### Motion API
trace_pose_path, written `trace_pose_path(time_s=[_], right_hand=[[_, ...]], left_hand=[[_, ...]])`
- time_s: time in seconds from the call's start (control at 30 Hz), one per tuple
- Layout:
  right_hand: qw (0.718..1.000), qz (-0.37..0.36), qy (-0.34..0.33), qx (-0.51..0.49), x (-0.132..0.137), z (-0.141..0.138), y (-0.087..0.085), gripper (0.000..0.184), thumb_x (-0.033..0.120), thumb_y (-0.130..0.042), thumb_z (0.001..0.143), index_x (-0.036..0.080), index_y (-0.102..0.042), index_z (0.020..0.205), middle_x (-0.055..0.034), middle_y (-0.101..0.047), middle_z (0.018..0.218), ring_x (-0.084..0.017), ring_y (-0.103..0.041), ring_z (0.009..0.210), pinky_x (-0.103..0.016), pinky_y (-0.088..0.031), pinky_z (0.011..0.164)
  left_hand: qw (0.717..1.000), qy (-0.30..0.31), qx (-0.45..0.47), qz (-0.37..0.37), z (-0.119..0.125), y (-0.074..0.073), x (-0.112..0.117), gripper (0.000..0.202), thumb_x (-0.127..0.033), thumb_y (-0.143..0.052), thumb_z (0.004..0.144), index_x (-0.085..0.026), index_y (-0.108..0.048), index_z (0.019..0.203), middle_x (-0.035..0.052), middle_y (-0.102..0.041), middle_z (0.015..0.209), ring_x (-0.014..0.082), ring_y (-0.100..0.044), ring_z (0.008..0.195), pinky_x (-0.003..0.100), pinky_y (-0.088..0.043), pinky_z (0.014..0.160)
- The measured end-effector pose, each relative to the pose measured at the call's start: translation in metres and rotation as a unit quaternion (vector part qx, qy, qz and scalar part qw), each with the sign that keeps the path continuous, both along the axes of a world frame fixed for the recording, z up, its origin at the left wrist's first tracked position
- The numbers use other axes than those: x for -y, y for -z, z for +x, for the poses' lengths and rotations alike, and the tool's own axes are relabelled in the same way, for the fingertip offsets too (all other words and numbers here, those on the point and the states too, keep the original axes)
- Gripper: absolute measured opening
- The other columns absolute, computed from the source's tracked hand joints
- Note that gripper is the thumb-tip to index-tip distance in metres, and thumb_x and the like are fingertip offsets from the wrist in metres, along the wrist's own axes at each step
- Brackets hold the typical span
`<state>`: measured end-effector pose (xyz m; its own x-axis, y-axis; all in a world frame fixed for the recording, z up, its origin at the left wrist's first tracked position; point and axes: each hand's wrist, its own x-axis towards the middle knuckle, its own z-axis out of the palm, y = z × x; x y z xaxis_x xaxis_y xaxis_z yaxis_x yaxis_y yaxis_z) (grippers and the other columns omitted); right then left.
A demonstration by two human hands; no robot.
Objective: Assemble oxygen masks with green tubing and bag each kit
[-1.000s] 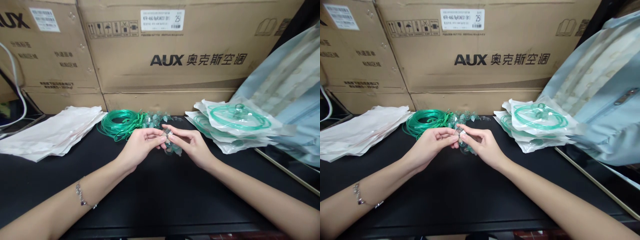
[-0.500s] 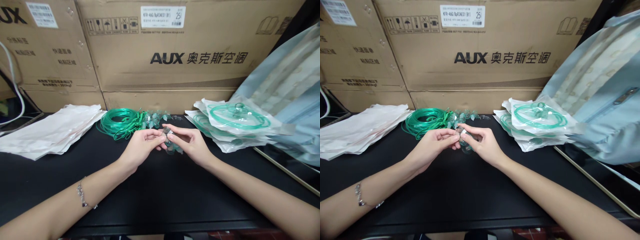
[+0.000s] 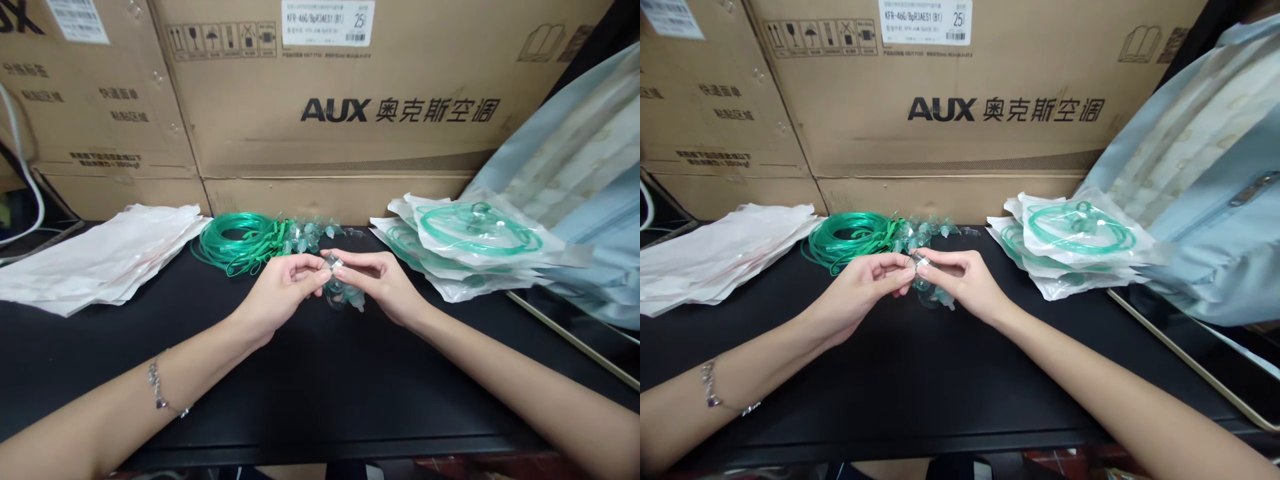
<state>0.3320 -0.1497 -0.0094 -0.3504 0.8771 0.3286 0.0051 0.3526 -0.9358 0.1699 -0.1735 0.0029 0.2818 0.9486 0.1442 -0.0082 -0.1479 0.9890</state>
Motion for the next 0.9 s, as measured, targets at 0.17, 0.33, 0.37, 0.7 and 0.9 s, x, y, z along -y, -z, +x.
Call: trace_pose_path(time_s=[0.17, 0.33, 0.37, 0.7, 0.9], right_hand=[[0.999, -0.018, 0.002, 0.028, -0.004, 0.003, 0.000, 0.030, 0.031, -0.067, 0.070, 0.024, -0.066, 0.098, -0.0032, -0.061, 0.114, -0.021, -0.056, 0.108, -0.036, -0.045, 0.095], [0.999, -0.008, -0.029, 0.025, -0.003, 0.006, 0.000, 0.027, 0.031, -0.066, 0.072, 0.025, -0.067, 0.098, -0.0031, -0.059, 0.118, -0.021, -0.054, 0.111, -0.035, -0.046, 0.093], [0.999, -0.004, -0.032, 0.024, -0.003, 0.006, 0.000, 0.026, 0.031, -0.065, 0.072, 0.025, -0.067, 0.098, -0.0029, -0.059, 0.118, -0.021, -0.054, 0.111, -0.035, -0.046, 0.093], [0.997, 0.052, -0.034, 0.044, 0.007, 0.004, -0.006, 0.021, 0.029, -0.063, 0.074, 0.026, -0.069, 0.094, 0.0001, -0.062, 0.113, -0.019, -0.054, 0.112, -0.034, -0.042, 0.098], [0.997, 0.063, -0.016, 0.047, 0.011, 0.003, -0.010, 0.026, 0.031, -0.064, 0.073, 0.026, -0.067, 0.098, 0.0006, -0.064, 0.110, -0.021, -0.058, 0.106, -0.036, -0.047, 0.093]], left_hand=[[0.999, 0.039, 0.011, -0.030, -0.004, 0.004, -0.007, 0.013, -0.024, -0.063, 0.073, -0.011, -0.064, 0.078, 0.0015, -0.061, 0.067, 0.0089, -0.055, 0.064, 0.020, -0.042, 0.061], [0.994, 0.058, 0.059, -0.071, -0.008, 0.003, -0.009, 0.015, -0.023, -0.067, 0.070, -0.012, -0.066, 0.078, 0.0022, -0.066, 0.068, 0.0098, -0.060, 0.066, 0.023, -0.047, 0.070], [0.994, 0.051, 0.064, -0.072, -0.008, 0.002, -0.008, 0.014, -0.023, -0.068, 0.069, -0.012, -0.066, 0.078, 0.0018, -0.065, 0.066, 0.0099, -0.060, 0.064, 0.024, -0.047, 0.070], [0.998, 0.006, 0.061, 0.000, -0.004, -0.005, 0.000, 0.015, -0.022, -0.072, 0.063, -0.012, -0.064, 0.070, 0.0007, -0.065, 0.055, 0.0123, -0.061, 0.056, 0.025, -0.048, 0.063], [0.998, 0.007, 0.053, 0.015, -0.003, -0.008, 0.002, 0.012, -0.020, -0.070, 0.065, -0.012, -0.063, 0.069, 0.0007, -0.065, 0.053, 0.0135, -0.062, 0.056, 0.027, -0.048, 0.064]])
